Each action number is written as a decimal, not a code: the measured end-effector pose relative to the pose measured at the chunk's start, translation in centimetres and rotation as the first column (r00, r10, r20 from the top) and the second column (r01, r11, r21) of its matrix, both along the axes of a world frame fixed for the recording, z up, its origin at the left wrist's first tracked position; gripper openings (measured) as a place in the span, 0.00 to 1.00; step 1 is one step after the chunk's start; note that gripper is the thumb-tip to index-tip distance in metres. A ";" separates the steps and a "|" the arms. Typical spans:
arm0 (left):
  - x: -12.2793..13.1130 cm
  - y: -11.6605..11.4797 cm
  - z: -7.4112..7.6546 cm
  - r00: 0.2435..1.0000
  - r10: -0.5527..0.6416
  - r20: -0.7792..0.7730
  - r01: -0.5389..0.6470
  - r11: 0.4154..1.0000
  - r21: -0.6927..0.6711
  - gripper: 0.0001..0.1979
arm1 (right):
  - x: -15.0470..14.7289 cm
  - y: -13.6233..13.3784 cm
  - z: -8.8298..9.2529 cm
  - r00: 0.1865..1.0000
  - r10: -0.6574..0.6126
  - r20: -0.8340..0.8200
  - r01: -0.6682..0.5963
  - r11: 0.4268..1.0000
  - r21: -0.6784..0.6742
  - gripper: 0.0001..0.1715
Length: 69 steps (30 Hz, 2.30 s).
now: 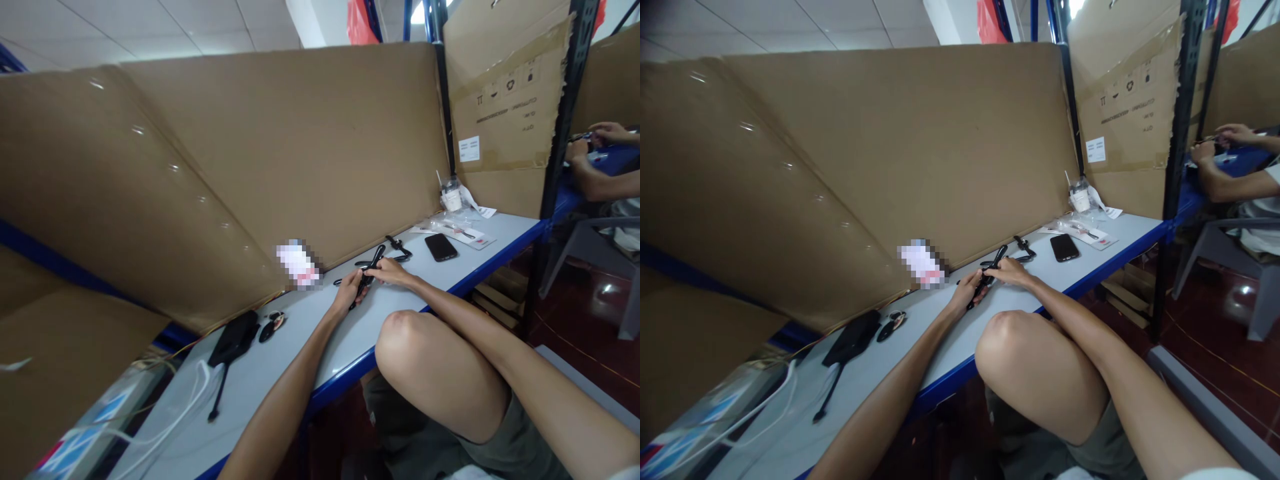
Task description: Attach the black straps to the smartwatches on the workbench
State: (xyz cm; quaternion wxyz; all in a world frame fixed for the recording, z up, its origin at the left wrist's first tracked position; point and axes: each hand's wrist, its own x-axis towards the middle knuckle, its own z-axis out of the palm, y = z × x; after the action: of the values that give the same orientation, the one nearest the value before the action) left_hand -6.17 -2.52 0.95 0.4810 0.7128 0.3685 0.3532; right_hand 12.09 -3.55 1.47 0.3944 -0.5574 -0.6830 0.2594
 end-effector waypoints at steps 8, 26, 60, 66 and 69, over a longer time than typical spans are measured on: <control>0.0 -0.1 0.1 1.000 -0.003 -0.020 0.003 1.000 -0.010 0.29 | 0.0 0.2 -0.1 1.000 -0.015 0.010 0.015 0.999 -0.028 0.29; -4.5 2.9 0.8 0.515 0.694 -0.504 -0.466 0.719 0.515 0.22 | 1.3 -0.7 0.9 0.740 -0.422 0.523 0.242 0.893 0.378 0.21; -0.3 0.8 0.3 0.805 0.272 -0.527 0.164 0.752 0.638 0.22 | 3.6 -1.4 1.3 0.707 -0.216 0.673 0.157 0.976 0.148 0.22; -0.4 1.3 -0.3 0.766 0.309 -0.564 0.152 0.765 0.626 0.19 | 3.1 -1.4 1.5 0.715 -0.163 0.679 0.099 0.986 0.132 0.24; -0.9 2.0 -0.5 0.761 0.357 -0.542 0.105 0.756 0.646 0.15 | 3.0 -1.6 1.8 0.706 -0.194 0.681 0.154 0.981 0.120 0.25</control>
State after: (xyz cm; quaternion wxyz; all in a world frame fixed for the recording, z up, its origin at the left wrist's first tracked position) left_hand -7.03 -0.52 0.44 0.0269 0.8802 0.4153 0.2281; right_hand 15.10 -5.14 3.24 0.1496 -0.6646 -0.7317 -0.0235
